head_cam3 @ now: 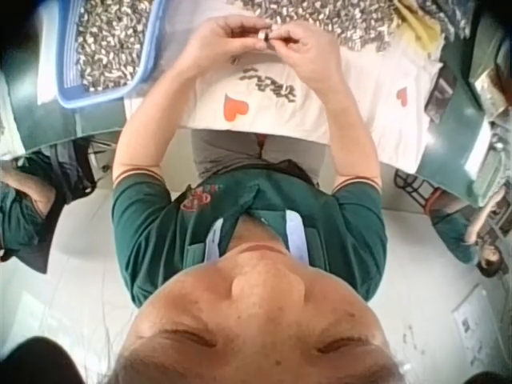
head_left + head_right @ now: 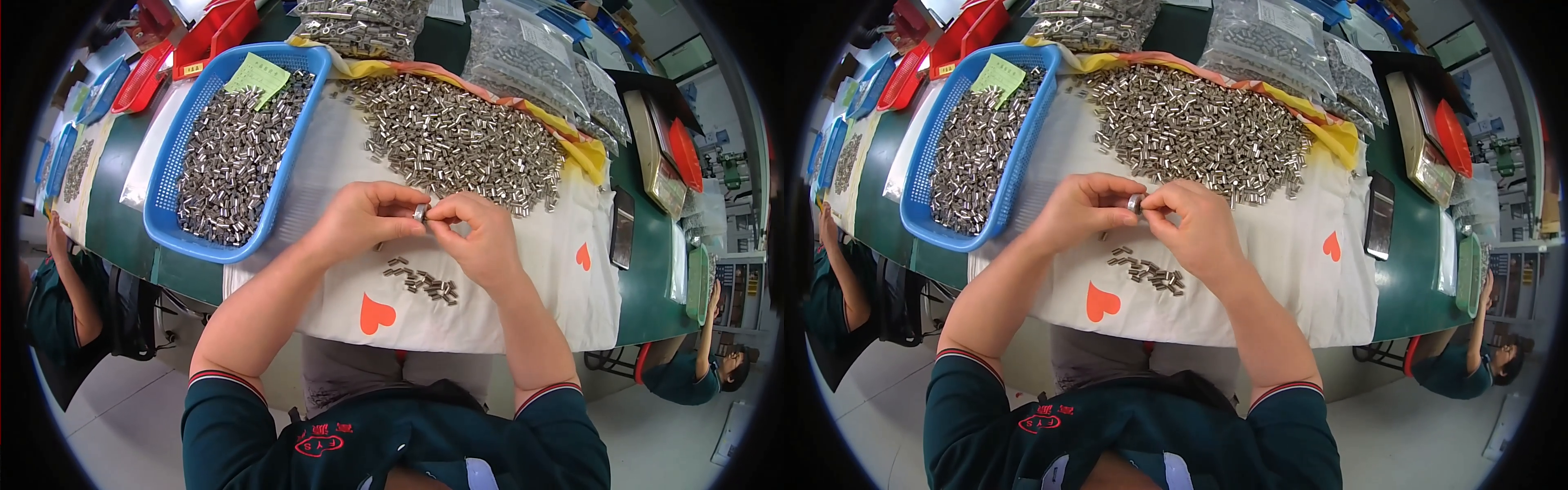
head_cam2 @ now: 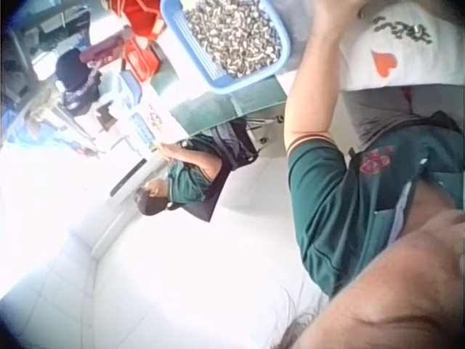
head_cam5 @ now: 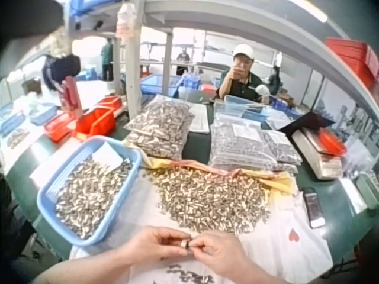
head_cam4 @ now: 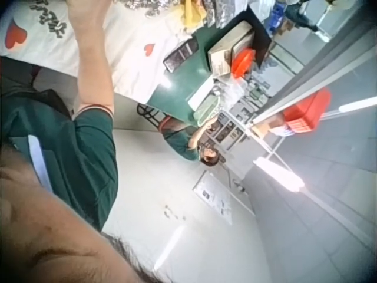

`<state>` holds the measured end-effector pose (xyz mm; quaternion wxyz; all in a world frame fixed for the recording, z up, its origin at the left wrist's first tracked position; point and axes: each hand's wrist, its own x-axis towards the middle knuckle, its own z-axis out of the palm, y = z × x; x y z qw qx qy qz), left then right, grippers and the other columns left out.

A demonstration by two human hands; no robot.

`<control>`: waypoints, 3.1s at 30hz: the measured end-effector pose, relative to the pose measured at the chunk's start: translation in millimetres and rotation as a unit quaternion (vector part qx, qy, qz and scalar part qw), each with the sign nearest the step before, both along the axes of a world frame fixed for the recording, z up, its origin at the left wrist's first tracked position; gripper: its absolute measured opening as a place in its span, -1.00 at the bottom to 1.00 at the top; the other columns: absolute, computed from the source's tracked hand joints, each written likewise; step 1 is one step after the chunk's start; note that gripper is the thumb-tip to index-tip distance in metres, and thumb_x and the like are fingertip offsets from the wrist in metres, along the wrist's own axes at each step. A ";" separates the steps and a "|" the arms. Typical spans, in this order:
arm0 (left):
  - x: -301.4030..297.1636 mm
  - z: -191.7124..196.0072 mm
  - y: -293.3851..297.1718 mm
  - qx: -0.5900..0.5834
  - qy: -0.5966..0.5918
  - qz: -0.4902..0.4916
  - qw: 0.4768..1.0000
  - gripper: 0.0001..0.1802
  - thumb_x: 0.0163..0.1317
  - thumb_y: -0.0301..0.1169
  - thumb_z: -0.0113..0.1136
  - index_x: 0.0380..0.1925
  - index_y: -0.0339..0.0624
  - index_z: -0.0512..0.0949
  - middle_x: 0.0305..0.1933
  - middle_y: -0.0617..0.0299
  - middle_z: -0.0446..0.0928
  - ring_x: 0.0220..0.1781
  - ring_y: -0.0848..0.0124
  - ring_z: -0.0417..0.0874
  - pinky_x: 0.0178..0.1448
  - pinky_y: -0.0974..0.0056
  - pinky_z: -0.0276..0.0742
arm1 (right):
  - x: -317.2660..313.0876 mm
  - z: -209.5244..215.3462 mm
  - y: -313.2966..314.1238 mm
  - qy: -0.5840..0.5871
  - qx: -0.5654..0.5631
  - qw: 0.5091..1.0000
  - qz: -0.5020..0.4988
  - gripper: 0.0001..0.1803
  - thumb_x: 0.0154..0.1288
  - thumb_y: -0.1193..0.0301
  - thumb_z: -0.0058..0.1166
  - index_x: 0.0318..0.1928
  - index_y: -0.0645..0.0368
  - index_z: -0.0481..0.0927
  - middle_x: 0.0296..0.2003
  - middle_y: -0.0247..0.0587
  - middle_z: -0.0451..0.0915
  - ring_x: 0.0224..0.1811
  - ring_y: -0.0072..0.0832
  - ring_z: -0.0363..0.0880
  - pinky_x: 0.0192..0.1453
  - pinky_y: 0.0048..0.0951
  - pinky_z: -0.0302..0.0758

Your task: Inspecting and sorting small metal hardware components on a workbench.

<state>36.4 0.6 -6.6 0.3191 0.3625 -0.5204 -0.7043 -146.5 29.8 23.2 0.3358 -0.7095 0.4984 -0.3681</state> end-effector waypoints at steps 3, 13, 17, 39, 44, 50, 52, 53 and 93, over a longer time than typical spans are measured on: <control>-1.2 2.6 1.5 -0.009 -0.036 0.011 0.999 -0.63 0.00 -0.52 0.28 -0.13 -0.28 0.52 -0.33 0.33 0.54 -0.35 0.65 0.49 -0.32 0.54 0.43 | 4.8 -4.1 2.6 0.152 -0.173 0.973 -0.006 -0.91 -0.05 0.60 0.14 -0.44 0.23 0.56 -0.45 -0.28 0.57 -0.43 -0.55 0.51 -0.34 -0.57 0.41; 0.5 5.9 5.3 0.000 -0.053 -0.050 0.997 -0.62 -0.06 -0.55 0.33 -0.16 -0.29 0.53 -0.32 0.29 0.57 -0.34 0.61 0.53 -0.26 0.50 0.48 | -11.1 6.9 -1.8 -0.003 0.098 0.995 0.021 -0.87 -0.07 0.55 0.20 -0.44 0.24 0.53 -0.50 -0.38 0.53 -0.48 -0.63 0.43 -0.38 -0.60 0.36; -0.4 12.9 8.9 -0.135 -0.112 -0.111 0.978 -0.61 -0.11 -0.50 0.38 -0.20 -0.26 0.56 -0.29 0.28 0.58 -0.30 0.59 0.54 -0.18 0.47 0.50 | -24.7 6.2 -12.0 0.031 0.143 0.989 0.004 -0.89 -0.04 0.52 0.18 -0.42 0.22 0.57 -0.51 -0.39 0.51 -0.50 -0.63 0.39 -0.37 -0.60 0.36; 1.0 4.7 -0.3 0.018 0.019 0.010 1.000 -0.62 -0.01 -0.53 0.29 -0.13 -0.29 0.51 -0.33 0.33 0.54 -0.29 0.64 0.51 -0.20 0.53 0.46 | -2.2 6.2 -0.2 -0.039 0.091 0.995 0.000 -0.95 0.01 0.56 0.06 -0.44 0.24 0.52 -0.47 -0.30 0.55 -0.45 -0.59 0.54 -0.32 -0.59 0.47; 0.9 0.8 0.3 0.005 0.013 -0.006 1.000 -0.59 -0.03 -0.50 0.31 -0.11 -0.28 0.52 -0.34 0.32 0.55 -0.32 0.64 0.51 -0.24 0.52 0.46 | 2.9 1.7 1.6 0.012 -0.007 1.000 -0.006 -0.93 -0.07 0.58 0.09 -0.49 0.23 0.50 -0.51 -0.27 0.51 -0.47 -0.45 0.51 -0.35 -0.49 0.46; -1.1 8.2 2.6 -0.022 -0.092 0.009 0.995 -0.62 -0.04 -0.49 0.32 -0.14 -0.28 0.54 -0.37 0.31 0.55 -0.35 0.64 0.50 -0.27 0.50 0.46 | 8.1 -7.4 4.7 0.124 -0.186 0.975 -0.005 -0.91 -0.11 0.57 0.11 -0.52 0.20 0.47 -0.54 -0.23 0.48 -0.47 -0.28 0.46 -0.38 -0.36 0.43; -1.5 10.3 3.0 -0.020 -0.094 0.012 0.995 -0.62 -0.04 -0.49 0.33 -0.15 -0.28 0.54 -0.38 0.31 0.56 -0.36 0.63 0.50 -0.27 0.50 0.46 | 8.4 -6.4 5.1 0.139 -0.194 0.971 -0.002 -0.92 -0.10 0.57 0.10 -0.52 0.20 0.48 -0.54 -0.23 0.49 -0.46 -0.27 0.47 -0.38 -0.36 0.43; -1.3 10.9 3.6 -0.018 -0.096 0.015 0.995 -0.62 -0.05 -0.48 0.33 -0.16 -0.28 0.55 -0.38 0.31 0.56 -0.36 0.63 0.51 -0.27 0.50 0.46 | 7.6 -3.4 4.3 0.125 -0.175 0.977 0.006 -0.92 -0.09 0.56 0.11 -0.51 0.21 0.48 -0.55 -0.24 0.49 -0.48 -0.31 0.47 -0.40 -0.38 0.42; 1.9 5.1 -1.8 0.027 0.066 -0.008 0.997 -0.63 0.02 -0.56 0.24 -0.10 -0.30 0.49 -0.36 0.37 0.51 -0.33 0.67 0.49 -0.24 0.56 0.43 | -2.6 -2.5 -3.3 -0.123 0.085 0.989 0.002 -0.88 0.00 0.63 0.09 -0.37 0.23 0.56 -0.42 -0.34 0.55 -0.41 -0.64 0.47 -0.31 -0.62 0.40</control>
